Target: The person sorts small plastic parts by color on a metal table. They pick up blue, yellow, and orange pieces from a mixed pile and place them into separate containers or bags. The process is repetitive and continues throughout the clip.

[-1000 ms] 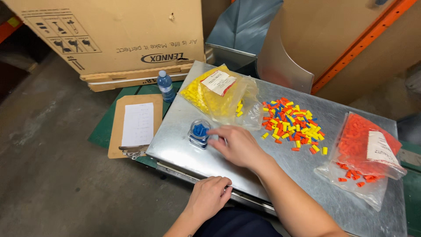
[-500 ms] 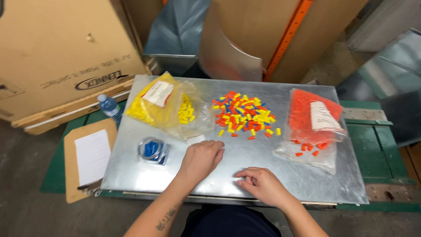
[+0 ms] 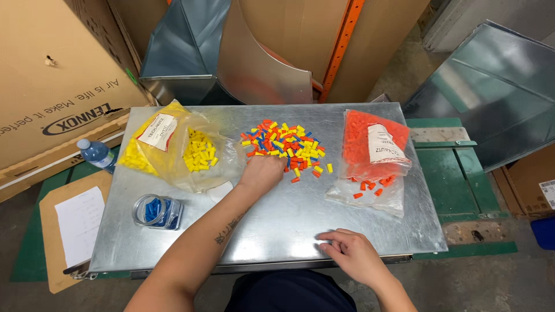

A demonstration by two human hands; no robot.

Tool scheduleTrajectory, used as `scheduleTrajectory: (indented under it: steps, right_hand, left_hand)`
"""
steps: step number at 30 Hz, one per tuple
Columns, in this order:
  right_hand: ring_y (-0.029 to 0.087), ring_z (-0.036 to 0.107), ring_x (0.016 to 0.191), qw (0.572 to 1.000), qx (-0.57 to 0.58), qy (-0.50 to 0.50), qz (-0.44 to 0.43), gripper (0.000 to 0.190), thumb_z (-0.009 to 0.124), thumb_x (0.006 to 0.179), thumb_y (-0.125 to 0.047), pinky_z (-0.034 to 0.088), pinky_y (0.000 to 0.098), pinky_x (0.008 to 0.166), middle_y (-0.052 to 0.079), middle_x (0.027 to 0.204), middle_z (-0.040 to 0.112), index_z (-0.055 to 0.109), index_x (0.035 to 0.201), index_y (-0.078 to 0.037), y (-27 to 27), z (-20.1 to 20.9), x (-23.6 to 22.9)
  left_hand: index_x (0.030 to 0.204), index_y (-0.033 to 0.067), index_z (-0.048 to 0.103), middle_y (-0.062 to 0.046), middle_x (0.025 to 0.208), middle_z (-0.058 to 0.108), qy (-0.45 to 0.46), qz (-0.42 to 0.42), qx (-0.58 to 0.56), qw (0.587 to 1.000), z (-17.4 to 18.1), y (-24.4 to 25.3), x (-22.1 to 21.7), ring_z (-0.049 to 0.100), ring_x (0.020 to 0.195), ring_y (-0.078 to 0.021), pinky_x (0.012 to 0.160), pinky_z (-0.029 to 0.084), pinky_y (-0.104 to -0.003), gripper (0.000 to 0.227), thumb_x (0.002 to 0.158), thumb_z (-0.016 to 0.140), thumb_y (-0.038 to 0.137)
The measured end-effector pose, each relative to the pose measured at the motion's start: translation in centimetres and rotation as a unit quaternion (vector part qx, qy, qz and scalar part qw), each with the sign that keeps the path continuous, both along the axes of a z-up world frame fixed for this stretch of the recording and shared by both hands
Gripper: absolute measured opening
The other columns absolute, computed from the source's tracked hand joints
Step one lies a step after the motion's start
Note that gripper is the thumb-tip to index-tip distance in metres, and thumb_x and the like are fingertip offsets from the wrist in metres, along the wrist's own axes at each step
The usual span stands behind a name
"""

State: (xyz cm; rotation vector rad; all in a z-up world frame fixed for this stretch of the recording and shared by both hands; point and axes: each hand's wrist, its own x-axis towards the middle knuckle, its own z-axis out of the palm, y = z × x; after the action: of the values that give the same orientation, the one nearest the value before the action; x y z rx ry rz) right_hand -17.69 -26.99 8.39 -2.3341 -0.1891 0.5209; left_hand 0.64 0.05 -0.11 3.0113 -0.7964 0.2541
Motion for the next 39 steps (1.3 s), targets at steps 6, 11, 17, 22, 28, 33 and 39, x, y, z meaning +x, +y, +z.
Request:
scheduleTrajectory:
  steps: [6,11,17,22,28,33,39]
  right_hand:
    - [0.01,0.05,0.06,0.999,-0.003,0.022,-0.032,0.026,0.075,0.093,-0.034,0.042,0.0246,0.066,-0.006,0.067,0.059,0.089,0.114,-0.028,-1.1,0.3,0.2]
    - [0.011,0.053,0.065,0.999,-0.005,-0.03,-0.015,0.027,0.073,0.094,-0.034,0.045,0.0259,0.068,-0.006,0.071,0.064,0.088,0.116,-0.028,-0.9,0.2,2.3]
    - [0.02,0.069,0.067,0.985,-0.003,-0.171,-0.035,0.021,0.079,0.088,-0.026,0.058,0.0366,0.073,0.0,0.067,0.068,0.085,0.108,-0.024,1.6,-1.0,7.4]
    - [0.025,0.071,0.074,0.966,-0.05,-0.251,-0.033,0.024,0.079,0.088,-0.031,0.058,0.0414,0.076,-0.001,0.071,0.066,0.082,0.112,-0.031,4.5,-2.2,12.0]
    - [0.024,0.071,0.09,0.959,-0.144,-0.241,0.029,0.032,0.075,0.092,-0.03,0.058,0.0398,0.083,0.001,0.084,0.067,0.078,0.123,-0.022,8.1,-1.5,15.6]
    - [0.024,0.07,0.101,0.948,-0.219,-0.22,0.066,0.034,0.073,0.092,-0.037,0.057,0.0403,0.091,0.0,0.093,0.068,0.076,0.125,-0.026,9.3,-2.1,17.1]
    - [0.021,0.07,0.102,0.948,-0.244,-0.191,0.07,0.036,0.072,0.093,-0.038,0.058,0.0373,0.088,-0.002,0.095,0.068,0.075,0.127,-0.027,10.5,-0.7,16.7]
  left_hand:
    - [0.088,0.0157,0.071,-0.002,0.074,0.074,0.046,-0.009,0.032,0.998,1.2,0.0,0.4,0.07,0.06,-0.0261,0.046,0.051,-0.044,0.012,0.093,0.061,0.013]
    - [0.081,0.0121,0.065,-0.002,0.066,0.069,0.011,-0.023,-0.027,0.999,4.2,0.3,-1.5,0.066,0.053,-0.0236,0.044,0.048,-0.042,0.013,0.09,0.065,0.022]
    - [0.098,0.0174,0.072,-0.004,0.069,0.073,-0.012,0.052,-0.194,0.98,9.4,3.0,-6.0,0.077,0.075,-0.0256,0.069,0.06,-0.039,0.015,0.093,0.068,0.031]
    - [0.097,0.0283,0.071,0.006,0.056,0.063,-0.158,0.169,-0.238,0.943,12.7,8.8,-11.2,0.069,0.06,-0.0184,0.059,0.057,-0.03,0.014,0.086,0.078,0.031]
    - [0.096,0.0302,0.07,0.007,0.057,0.059,-0.139,0.37,-0.197,0.897,14.8,17.1,-18.7,0.067,0.063,-0.019,0.067,0.056,-0.032,0.008,0.092,0.077,0.03]
    - [0.098,0.0261,0.073,0.005,0.059,0.062,-0.082,0.447,-0.218,0.863,14.5,19.6,-21.6,0.067,0.063,-0.0224,0.069,0.056,-0.036,0.005,0.094,0.075,0.029]
    - [0.098,0.0236,0.075,0.003,0.061,0.065,-0.031,0.462,-0.237,0.854,14.3,20.6,-22.3,0.069,0.065,-0.0232,0.068,0.057,-0.038,0.009,0.094,0.073,0.031]
